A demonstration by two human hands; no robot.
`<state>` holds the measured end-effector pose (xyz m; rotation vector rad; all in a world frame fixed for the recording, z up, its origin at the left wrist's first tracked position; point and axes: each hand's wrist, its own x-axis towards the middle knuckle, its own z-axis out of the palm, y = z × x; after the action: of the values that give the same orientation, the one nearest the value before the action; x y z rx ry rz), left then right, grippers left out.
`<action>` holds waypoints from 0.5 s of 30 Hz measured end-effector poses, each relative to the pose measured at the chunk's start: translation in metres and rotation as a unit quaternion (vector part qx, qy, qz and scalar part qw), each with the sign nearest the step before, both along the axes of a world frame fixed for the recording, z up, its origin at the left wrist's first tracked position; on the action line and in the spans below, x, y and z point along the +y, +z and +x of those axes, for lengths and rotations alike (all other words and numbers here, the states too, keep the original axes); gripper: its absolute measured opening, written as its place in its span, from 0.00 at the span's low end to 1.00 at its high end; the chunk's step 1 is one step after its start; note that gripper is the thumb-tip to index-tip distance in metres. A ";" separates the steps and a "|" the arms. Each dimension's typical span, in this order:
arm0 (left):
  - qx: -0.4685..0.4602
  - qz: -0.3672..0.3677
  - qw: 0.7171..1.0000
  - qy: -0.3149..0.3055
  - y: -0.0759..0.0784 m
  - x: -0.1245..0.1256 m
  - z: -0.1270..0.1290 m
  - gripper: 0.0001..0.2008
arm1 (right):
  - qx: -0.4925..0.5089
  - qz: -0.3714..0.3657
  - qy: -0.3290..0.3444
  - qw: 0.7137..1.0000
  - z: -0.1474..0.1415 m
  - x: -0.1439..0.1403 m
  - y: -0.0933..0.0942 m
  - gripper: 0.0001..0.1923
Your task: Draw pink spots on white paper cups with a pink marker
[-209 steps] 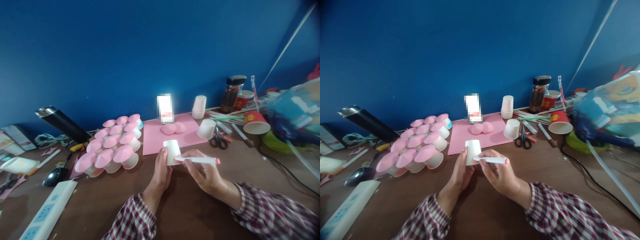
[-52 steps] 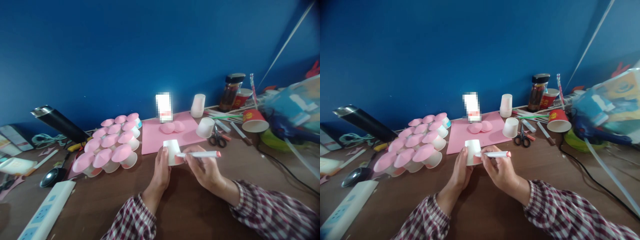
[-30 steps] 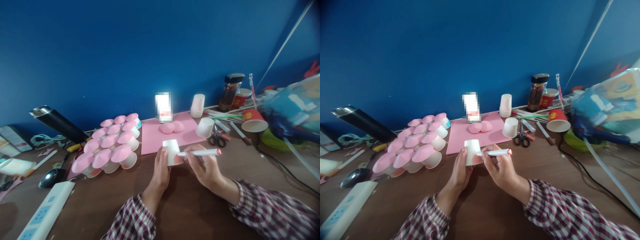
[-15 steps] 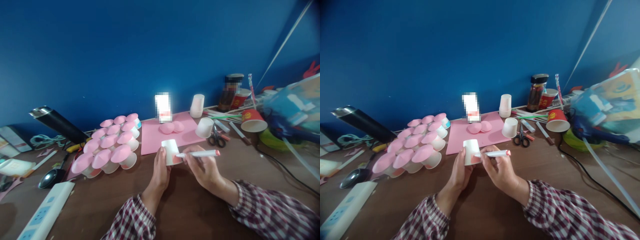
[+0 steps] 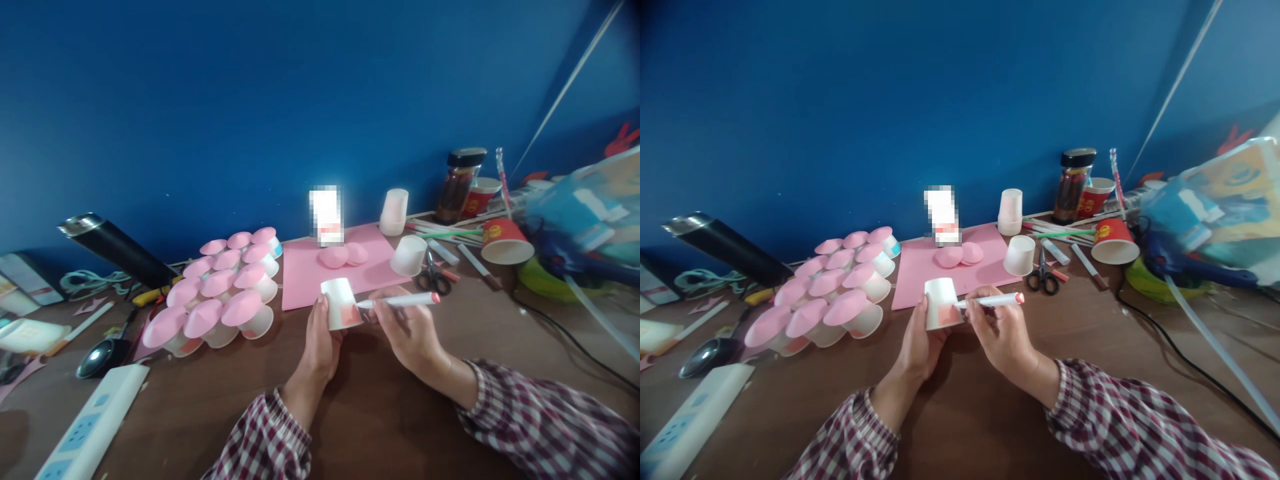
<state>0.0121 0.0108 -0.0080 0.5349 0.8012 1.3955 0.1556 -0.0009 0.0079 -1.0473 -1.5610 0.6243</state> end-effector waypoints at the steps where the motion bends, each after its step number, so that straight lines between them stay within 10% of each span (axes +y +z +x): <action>1: -0.001 -0.004 1.000 0.001 0.000 0.000 0.000 0.17 | 0.006 -0.003 0.003 1.000 0.000 0.000 -0.001 0.06; 15: -0.001 -0.001 1.000 -0.005 0.001 0.001 0.000 0.16 | 0.054 -0.022 0.041 0.997 -0.002 -0.002 -0.005 0.03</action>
<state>0.0119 0.0120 -0.0065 0.5359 0.7975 1.3868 0.1535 -0.0030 0.0031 -0.9693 -1.5074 0.7627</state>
